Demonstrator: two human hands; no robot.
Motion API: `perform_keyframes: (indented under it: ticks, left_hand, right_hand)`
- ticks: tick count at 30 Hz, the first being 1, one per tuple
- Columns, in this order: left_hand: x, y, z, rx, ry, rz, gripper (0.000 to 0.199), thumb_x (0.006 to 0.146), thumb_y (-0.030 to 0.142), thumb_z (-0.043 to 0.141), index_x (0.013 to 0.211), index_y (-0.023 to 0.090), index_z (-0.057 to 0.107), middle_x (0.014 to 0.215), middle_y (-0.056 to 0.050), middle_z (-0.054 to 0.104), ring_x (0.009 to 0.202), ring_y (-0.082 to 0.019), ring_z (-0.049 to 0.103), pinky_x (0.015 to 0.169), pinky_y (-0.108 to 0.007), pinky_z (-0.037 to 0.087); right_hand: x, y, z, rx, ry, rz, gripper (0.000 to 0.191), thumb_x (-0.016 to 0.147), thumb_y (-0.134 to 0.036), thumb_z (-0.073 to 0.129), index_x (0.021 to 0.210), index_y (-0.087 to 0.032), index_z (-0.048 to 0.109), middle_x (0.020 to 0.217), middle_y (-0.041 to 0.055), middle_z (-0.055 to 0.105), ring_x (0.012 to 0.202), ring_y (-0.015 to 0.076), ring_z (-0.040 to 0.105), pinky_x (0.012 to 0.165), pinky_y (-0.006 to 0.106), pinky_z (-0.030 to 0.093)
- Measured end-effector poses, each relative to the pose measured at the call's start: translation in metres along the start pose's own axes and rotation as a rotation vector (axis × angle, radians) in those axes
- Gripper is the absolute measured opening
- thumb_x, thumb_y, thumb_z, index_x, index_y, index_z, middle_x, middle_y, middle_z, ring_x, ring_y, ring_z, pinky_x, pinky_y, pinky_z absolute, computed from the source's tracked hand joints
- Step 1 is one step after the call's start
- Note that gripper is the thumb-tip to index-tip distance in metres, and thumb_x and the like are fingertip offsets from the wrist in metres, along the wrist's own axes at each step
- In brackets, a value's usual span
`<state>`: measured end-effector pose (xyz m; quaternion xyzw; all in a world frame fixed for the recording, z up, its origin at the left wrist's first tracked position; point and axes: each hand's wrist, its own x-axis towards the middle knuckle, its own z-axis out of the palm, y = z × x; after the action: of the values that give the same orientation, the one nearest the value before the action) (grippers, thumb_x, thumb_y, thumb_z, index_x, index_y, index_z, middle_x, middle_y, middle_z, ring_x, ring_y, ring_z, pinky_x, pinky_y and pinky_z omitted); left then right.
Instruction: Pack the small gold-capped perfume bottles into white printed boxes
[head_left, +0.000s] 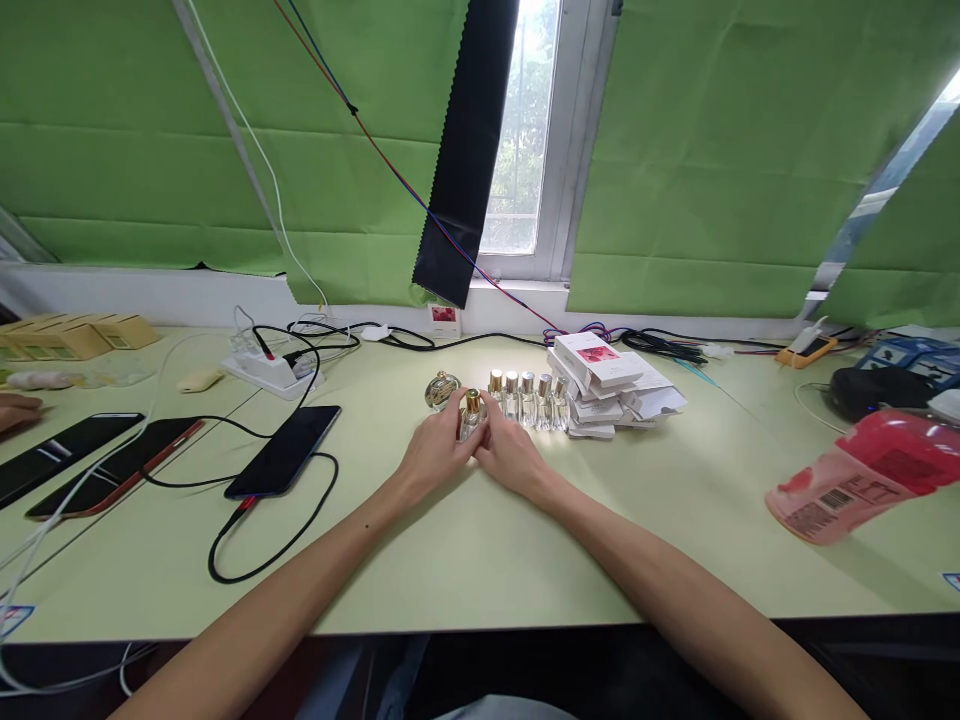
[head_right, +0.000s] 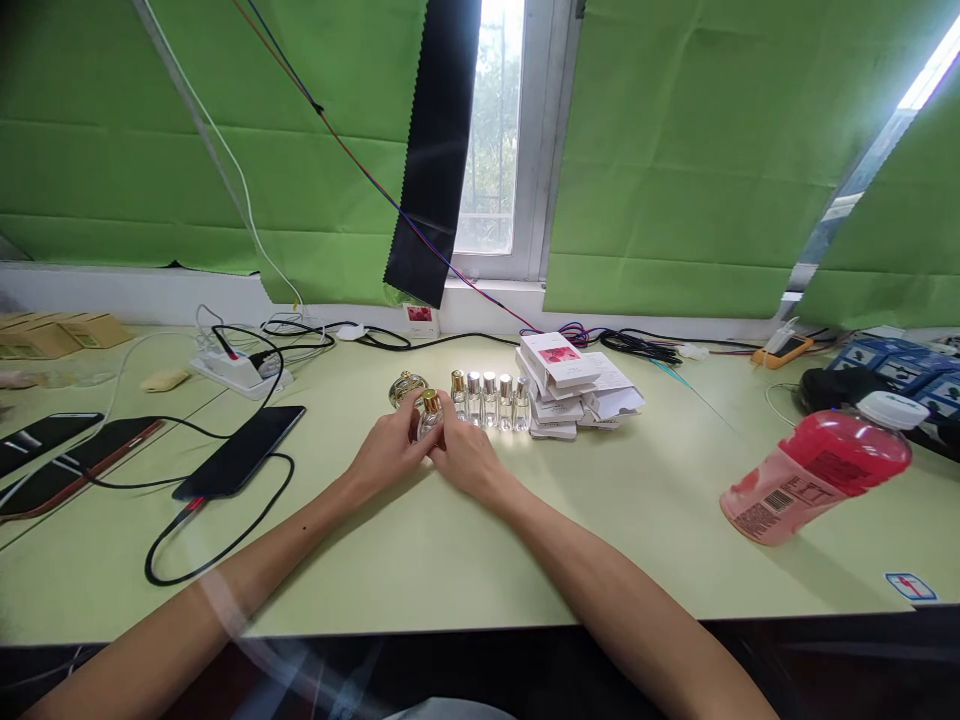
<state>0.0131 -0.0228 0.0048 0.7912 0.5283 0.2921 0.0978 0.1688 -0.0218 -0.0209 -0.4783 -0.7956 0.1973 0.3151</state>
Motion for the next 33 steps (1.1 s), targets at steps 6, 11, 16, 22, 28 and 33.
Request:
perform_keyframes:
  ticks: [6,11,16,22,28,33]
  left_hand:
    - [0.002,-0.006,0.003,-0.039,0.01,-0.002,0.051,0.098,0.05,0.048,0.137,0.019,0.045,0.072,0.001,0.061,0.063,-0.02,0.06,0.059,-0.029,0.04]
    - [0.004,-0.012,0.005,-0.089,0.027,0.009,0.046,0.098,0.041,0.049,0.139,0.021,0.044,0.085,-0.002,0.065,0.066,-0.019,0.062,0.064,-0.03,0.044]
    - [0.005,-0.016,0.007,-0.114,0.053,0.052,0.045,0.097,0.032,0.049,0.141,0.021,0.041,0.1,-0.006,0.07,0.069,-0.018,0.064,0.07,-0.033,0.048]
    - [0.006,-0.02,0.008,-0.097,0.089,0.042,0.042,0.096,0.029,0.051,0.137,0.023,0.044,0.111,-0.006,0.068,0.063,-0.014,0.06,0.071,-0.033,0.05]
    - [0.012,-0.028,0.002,-0.037,0.279,0.055,0.029,0.093,0.028,0.055,0.121,0.02,0.056,0.115,-0.008,0.06,0.071,-0.015,0.059,0.073,-0.035,0.053]
    - [0.016,-0.037,-0.002,0.082,0.456,0.045,0.027,0.088,0.022,0.059,0.114,0.02,0.063,0.115,-0.012,0.053,0.114,-0.03,0.053,0.096,-0.046,0.051]
  right_hand:
    - [0.001,0.0,-0.001,0.032,0.072,0.005,0.078,0.087,-0.012,0.054,0.157,-0.018,0.019,0.086,0.0018,0.068,0.079,0.0211,0.066,0.076,0.031,0.047]
    - [0.001,-0.002,-0.004,0.053,0.104,0.037,0.072,0.093,-0.019,0.052,0.157,-0.016,0.019,0.091,0.0047,0.071,0.082,0.0231,0.068,0.08,0.036,0.05]
    - [-0.001,-0.003,-0.006,0.099,0.164,0.034,0.062,0.096,-0.021,0.048,0.153,-0.017,0.024,0.095,0.006,0.073,0.078,0.022,0.068,0.077,0.036,0.05]
    - [0.001,0.001,0.0,0.098,0.242,-0.028,0.041,0.092,-0.017,0.049,0.133,-0.016,0.045,0.098,0.0054,0.072,0.064,0.0159,0.061,0.072,0.031,0.048]
    - [0.002,0.005,0.005,0.084,0.185,-0.085,0.029,0.091,-0.014,0.052,0.12,-0.017,0.058,0.1,0.0053,0.074,0.063,0.0144,0.06,0.076,0.03,0.049]
    - [0.001,0.001,0.004,0.064,0.146,-0.075,0.03,0.091,-0.013,0.053,0.12,-0.018,0.061,0.107,0.0061,0.074,0.066,0.0148,0.061,0.078,0.031,0.05]
